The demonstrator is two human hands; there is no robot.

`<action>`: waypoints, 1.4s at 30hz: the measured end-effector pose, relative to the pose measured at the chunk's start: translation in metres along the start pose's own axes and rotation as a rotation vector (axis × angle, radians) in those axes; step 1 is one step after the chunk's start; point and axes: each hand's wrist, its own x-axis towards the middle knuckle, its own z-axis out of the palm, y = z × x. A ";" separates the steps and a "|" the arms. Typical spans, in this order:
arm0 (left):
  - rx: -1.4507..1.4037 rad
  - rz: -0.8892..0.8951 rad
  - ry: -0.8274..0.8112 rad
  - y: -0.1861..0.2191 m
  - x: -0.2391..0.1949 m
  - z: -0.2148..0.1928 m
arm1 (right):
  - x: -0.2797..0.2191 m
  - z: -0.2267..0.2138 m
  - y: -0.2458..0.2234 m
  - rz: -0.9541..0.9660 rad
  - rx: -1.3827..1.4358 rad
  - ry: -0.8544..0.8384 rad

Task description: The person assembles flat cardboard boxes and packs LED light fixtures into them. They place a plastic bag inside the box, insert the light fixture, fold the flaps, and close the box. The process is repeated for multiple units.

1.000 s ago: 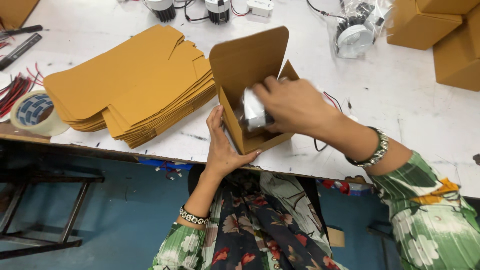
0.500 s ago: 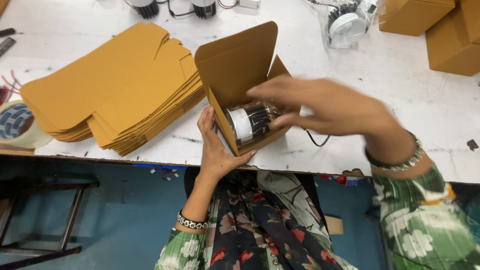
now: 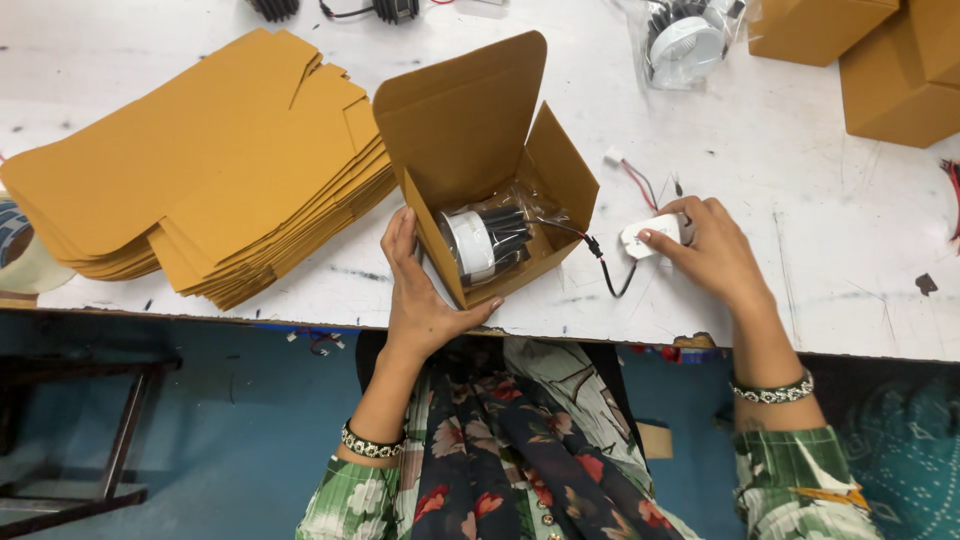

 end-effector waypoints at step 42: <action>-0.003 -0.002 0.016 0.005 0.000 -0.006 | -0.003 -0.022 -0.179 -1.128 -0.465 0.341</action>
